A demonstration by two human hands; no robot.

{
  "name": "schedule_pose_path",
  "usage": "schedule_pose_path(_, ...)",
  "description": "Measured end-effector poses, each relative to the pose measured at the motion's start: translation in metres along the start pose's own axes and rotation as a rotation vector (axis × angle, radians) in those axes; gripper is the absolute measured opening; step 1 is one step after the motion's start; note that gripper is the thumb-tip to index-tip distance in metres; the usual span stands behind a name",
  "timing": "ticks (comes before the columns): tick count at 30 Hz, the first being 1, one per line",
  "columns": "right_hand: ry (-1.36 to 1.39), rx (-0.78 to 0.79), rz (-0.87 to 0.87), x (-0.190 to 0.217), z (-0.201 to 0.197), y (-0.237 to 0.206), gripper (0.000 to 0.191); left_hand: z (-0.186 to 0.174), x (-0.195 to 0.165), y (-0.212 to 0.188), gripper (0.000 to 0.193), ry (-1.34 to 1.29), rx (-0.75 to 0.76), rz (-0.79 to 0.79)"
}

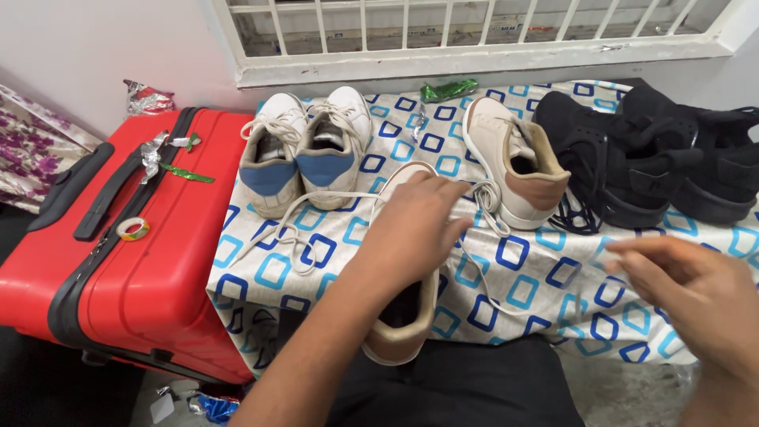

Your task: The person unlaces and relaces two pairs of sneakers placed on a patterned cloth. They remove the laces from each shoe, then thread the laces back through the eyelets and tie them. The shoes are handled one at a time and returned to the cloth after each pair is completed.

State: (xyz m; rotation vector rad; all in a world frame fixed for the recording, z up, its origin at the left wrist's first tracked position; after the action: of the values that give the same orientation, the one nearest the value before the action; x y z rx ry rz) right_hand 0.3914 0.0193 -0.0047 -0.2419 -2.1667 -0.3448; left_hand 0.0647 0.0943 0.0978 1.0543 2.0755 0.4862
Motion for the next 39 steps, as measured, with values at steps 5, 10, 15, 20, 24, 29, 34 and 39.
schedule_pose_path(5,0.077,0.025,-0.265,0.145,0.045,-0.001,0.027,-0.006,-0.027,0.015,0.053,-0.100,0.063,0.032)
schedule_pose_path(10,0.100,-0.075,-0.415,0.201,0.053,-0.009,0.021,0.014,-0.017,0.027,0.033,-0.560,0.313,-0.172)
schedule_pose_path(15,0.076,-0.224,-0.446,0.200,0.039,-0.017,0.017,-0.025,0.025,0.053,0.022,-0.490,-0.034,-0.232)
schedule_pose_path(20,0.062,-0.217,-0.425,0.182,0.039,-0.013,0.021,-0.136,0.028,0.021,0.018,0.121,-0.673,0.212)
schedule_pose_path(24,0.037,-0.195,-0.409,0.174,0.057,-0.005,0.023,-0.159,0.021,-0.004,0.021,0.415,-0.796,0.321)
schedule_pose_path(29,-0.020,-0.067,-0.438,0.178,0.095,0.005,0.035,-0.155,0.057,-0.011,0.012,0.600,-0.521,-0.217)
schedule_pose_path(34,-0.005,-0.012,-0.289,0.171,0.124,0.021,0.017,-0.107,0.057,-0.029,0.031,0.674,-0.341,-0.439)
schedule_pose_path(39,-0.128,-0.088,-0.413,0.186,0.131,0.023,0.018,-0.033,0.031,0.010,0.029,0.068,-0.207,-0.099)
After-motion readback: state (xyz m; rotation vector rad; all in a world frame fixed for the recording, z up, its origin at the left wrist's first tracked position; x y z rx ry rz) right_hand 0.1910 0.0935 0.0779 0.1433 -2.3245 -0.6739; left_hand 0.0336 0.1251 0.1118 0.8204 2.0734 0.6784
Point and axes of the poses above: each hand's wrist, its own y-axis towards the middle knuckle, its own z-axis out of the palm, x = y × z, the point moved 8 cm from there along y, towards the middle knuckle, and after that the axes turned 8 degrees about -y, right-handed, at the moved point
